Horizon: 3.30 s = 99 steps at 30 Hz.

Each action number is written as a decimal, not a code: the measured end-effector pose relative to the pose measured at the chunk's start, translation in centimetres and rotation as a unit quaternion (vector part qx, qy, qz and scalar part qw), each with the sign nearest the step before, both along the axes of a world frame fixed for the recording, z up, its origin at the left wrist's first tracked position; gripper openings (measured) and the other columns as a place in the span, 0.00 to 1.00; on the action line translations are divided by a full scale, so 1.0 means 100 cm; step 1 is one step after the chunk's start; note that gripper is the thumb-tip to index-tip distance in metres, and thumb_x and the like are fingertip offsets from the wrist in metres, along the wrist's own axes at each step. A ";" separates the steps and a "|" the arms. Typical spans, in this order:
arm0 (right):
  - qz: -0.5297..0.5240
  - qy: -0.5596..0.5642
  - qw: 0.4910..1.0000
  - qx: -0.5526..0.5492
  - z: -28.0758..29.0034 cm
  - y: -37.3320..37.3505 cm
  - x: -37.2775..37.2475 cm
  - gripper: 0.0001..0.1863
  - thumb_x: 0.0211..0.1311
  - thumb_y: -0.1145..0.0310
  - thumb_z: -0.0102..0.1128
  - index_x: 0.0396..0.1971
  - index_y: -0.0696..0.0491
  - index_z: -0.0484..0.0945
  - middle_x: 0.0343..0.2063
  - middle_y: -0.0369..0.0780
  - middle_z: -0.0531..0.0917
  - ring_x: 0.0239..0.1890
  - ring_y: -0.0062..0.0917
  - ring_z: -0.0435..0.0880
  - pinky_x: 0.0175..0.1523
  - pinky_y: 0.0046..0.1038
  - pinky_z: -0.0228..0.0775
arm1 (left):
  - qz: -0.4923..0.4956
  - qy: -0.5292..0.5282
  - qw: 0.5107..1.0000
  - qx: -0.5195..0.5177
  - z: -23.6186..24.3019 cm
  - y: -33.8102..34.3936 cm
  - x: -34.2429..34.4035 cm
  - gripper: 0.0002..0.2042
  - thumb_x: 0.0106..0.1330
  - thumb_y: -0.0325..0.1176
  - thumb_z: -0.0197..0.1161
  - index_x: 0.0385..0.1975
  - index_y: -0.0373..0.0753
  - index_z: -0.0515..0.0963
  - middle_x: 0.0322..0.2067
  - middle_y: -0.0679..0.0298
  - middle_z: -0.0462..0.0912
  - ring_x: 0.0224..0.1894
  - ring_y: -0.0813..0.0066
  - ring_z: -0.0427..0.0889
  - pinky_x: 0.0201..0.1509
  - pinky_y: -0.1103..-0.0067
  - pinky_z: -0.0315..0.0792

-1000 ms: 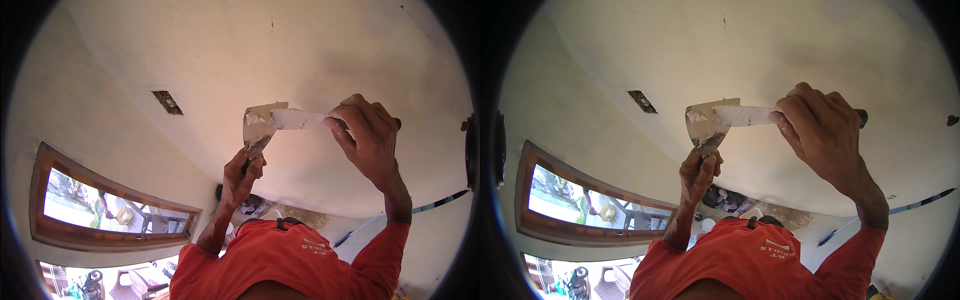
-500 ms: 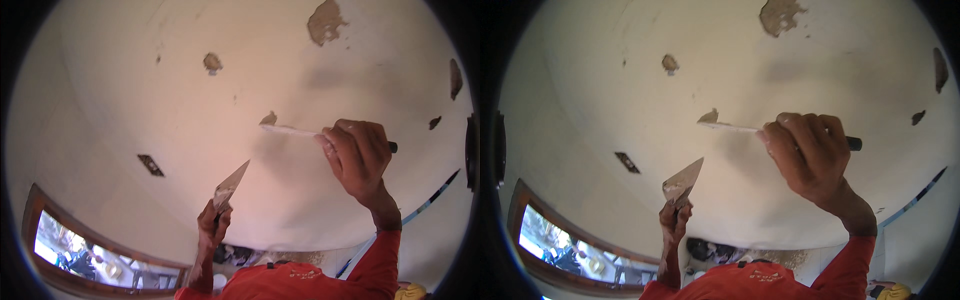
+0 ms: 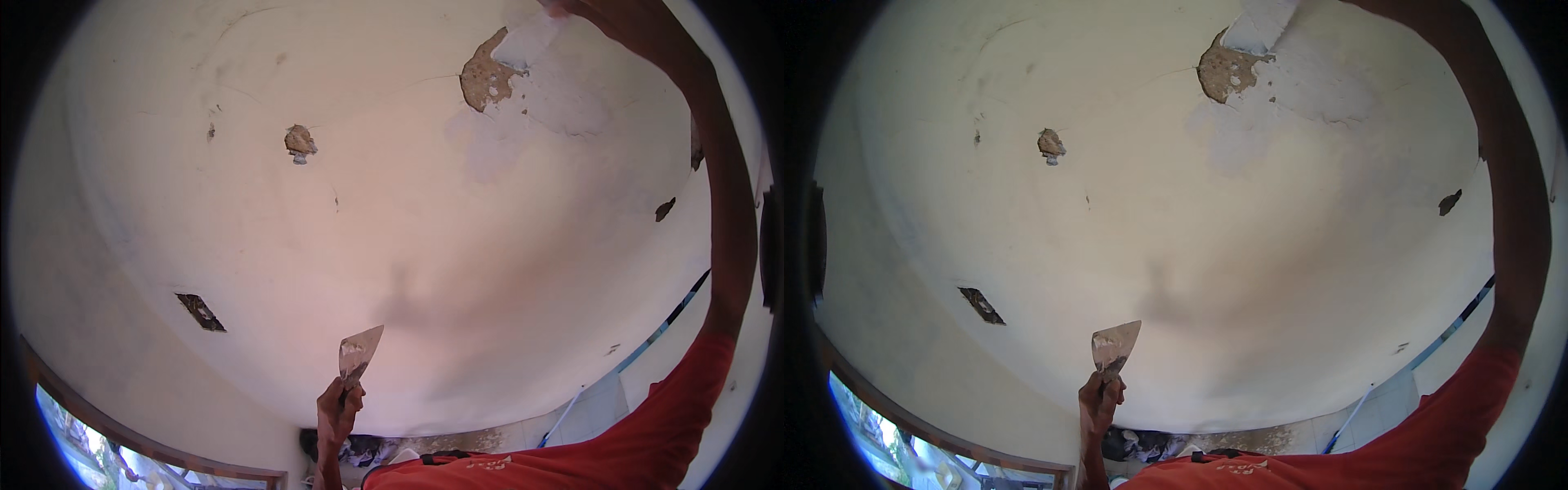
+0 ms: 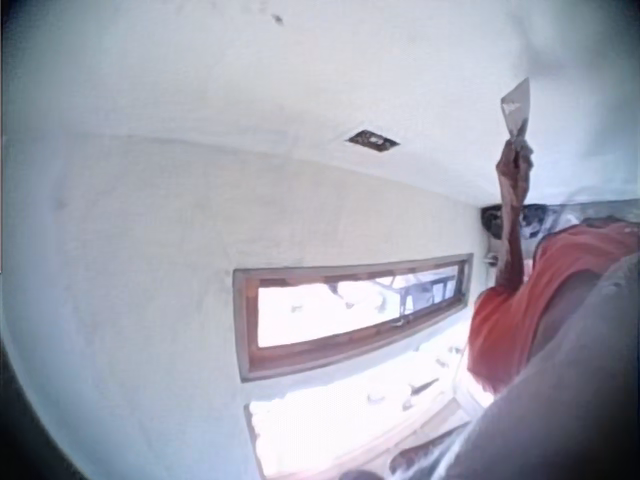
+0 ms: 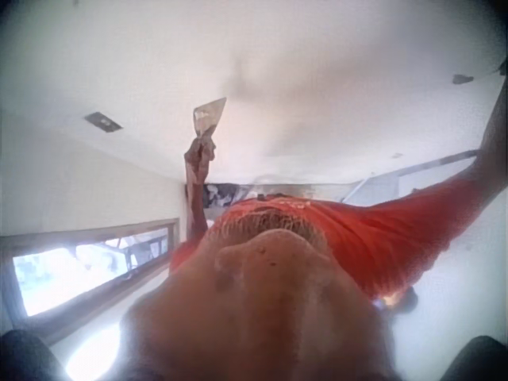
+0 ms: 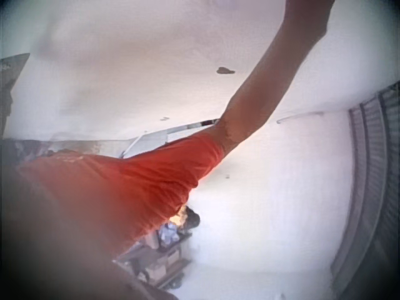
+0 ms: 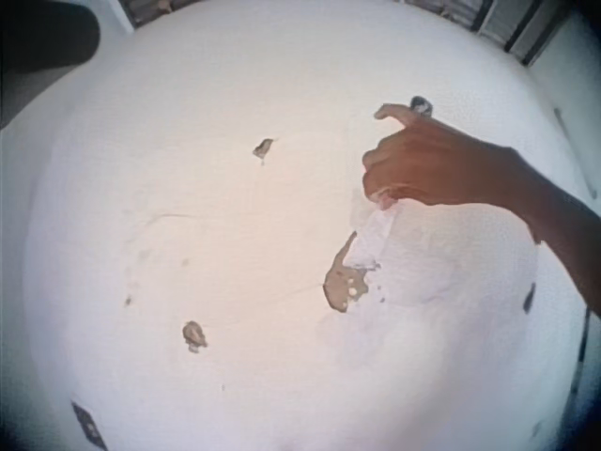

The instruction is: The person applies a patching compound to holes and cracks in a ceiling using putty knives and then scrapes away excess material.

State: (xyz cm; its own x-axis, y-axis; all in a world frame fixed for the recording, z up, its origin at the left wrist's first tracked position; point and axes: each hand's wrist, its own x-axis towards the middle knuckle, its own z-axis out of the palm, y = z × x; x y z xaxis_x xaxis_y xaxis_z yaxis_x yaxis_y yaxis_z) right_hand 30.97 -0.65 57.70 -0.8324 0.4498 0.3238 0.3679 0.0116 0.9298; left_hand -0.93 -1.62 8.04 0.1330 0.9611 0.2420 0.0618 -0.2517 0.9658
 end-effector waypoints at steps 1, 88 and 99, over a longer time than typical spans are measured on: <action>0.004 -0.003 1.000 -0.001 0.002 0.005 -0.017 0.08 0.64 0.65 0.62 0.28 0.52 0.79 0.26 0.33 0.80 0.32 0.24 0.81 0.64 0.42 0.62 | 0.010 0.002 1.000 -0.008 -0.002 -0.002 -0.005 0.08 0.70 0.32 0.56 0.34 0.32 0.74 0.23 0.66 0.75 0.25 0.82 0.71 0.29 0.81 0.68; -0.008 0.339 0.932 0.127 -0.027 0.013 0.129 0.08 0.63 0.65 0.59 0.32 0.54 0.77 0.33 0.44 0.82 0.41 0.41 0.81 0.45 0.42 0.71 | 0.046 0.030 0.998 -0.036 -0.062 -0.030 0.012 0.08 0.68 0.30 0.56 0.31 0.31 0.74 0.20 0.62 0.77 0.21 0.79 0.74 0.26 0.78 0.69; 0.045 0.429 0.901 0.031 -0.037 0.028 0.072 0.12 0.65 0.61 0.60 0.34 0.56 0.78 0.29 0.45 0.84 0.35 0.38 0.84 0.40 0.38 0.73 | 0.026 0.026 0.999 -0.020 -0.045 -0.020 0.009 0.08 0.68 0.30 0.56 0.33 0.30 0.75 0.21 0.63 0.77 0.21 0.80 0.74 0.26 0.78 0.69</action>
